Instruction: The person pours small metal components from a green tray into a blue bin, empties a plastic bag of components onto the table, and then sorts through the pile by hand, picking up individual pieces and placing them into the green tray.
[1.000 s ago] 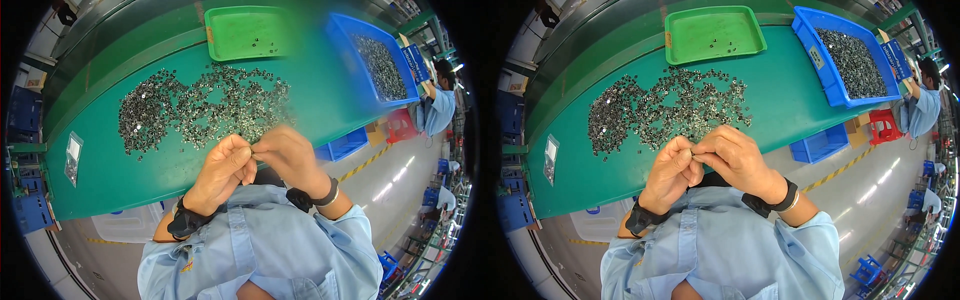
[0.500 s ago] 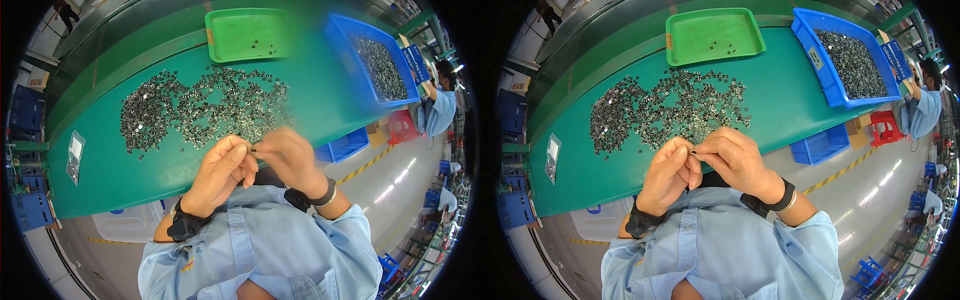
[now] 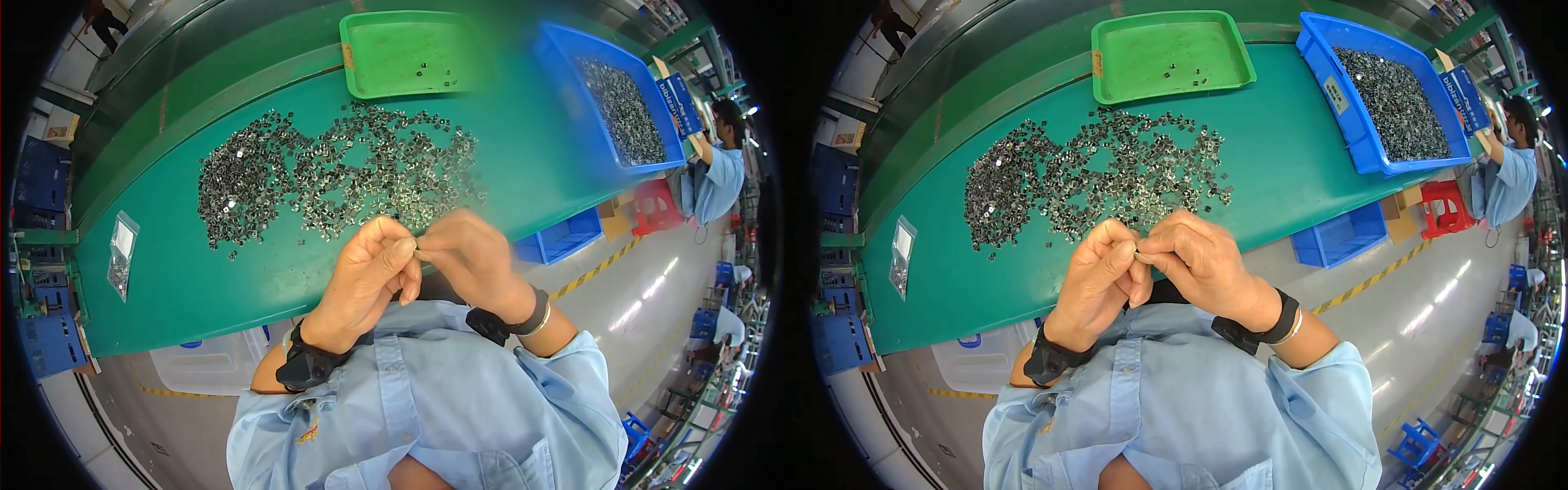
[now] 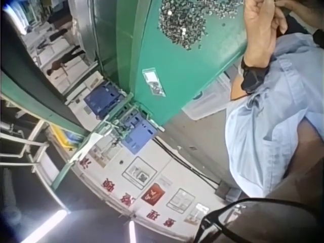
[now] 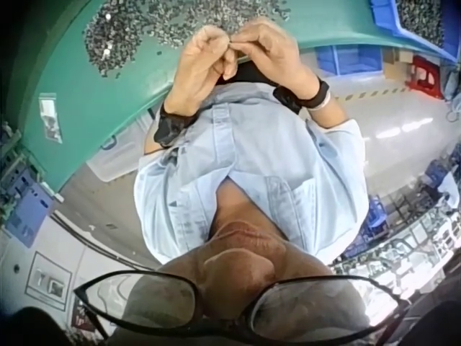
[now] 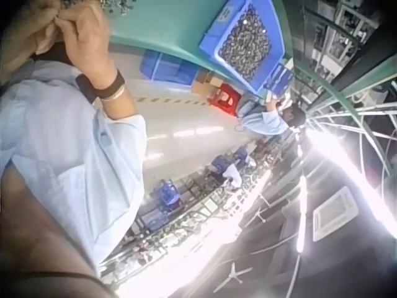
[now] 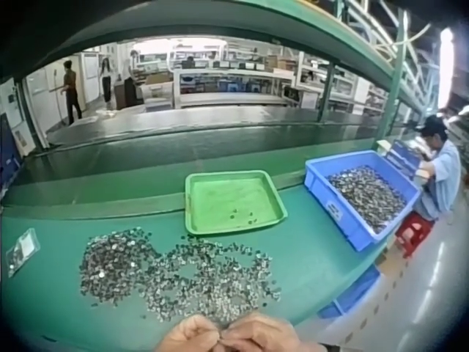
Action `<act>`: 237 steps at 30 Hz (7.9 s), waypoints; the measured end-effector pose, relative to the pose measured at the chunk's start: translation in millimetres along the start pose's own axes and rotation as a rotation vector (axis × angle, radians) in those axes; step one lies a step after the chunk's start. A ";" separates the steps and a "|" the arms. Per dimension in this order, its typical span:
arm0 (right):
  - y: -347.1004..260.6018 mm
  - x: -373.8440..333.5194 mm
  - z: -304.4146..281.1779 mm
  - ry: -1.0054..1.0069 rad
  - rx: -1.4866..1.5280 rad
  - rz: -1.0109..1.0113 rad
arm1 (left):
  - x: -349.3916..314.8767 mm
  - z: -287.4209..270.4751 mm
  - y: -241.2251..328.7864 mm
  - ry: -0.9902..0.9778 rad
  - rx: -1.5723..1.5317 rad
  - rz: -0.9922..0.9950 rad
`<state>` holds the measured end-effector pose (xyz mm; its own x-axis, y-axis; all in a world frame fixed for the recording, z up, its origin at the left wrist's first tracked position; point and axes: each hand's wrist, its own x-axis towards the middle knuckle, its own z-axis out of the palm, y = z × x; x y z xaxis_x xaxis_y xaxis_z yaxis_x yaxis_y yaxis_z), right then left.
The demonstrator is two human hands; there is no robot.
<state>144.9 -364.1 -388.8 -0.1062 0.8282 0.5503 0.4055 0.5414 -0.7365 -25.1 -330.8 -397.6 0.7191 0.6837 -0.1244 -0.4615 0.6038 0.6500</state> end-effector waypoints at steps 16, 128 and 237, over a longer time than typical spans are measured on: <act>66.6 135.4 -81.9 -0.059 -0.230 0.319 | 2.1 -5.4 8.5 0.049 -0.059 0.007; 37.5 108.0 -58.1 -0.082 -0.319 0.202 | 1.9 -5.2 7.2 0.073 -0.056 0.004; 58.8 124.5 -80.8 -0.084 -0.226 0.361 | 7.0 -1.0 1.8 0.018 -0.106 -0.016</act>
<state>228.8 -240.8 -331.8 0.0092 0.9725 0.2329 0.6182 0.1776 -0.7657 -21.4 -324.5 -398.0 0.7182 0.6799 -0.1483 -0.5028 0.6543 0.5648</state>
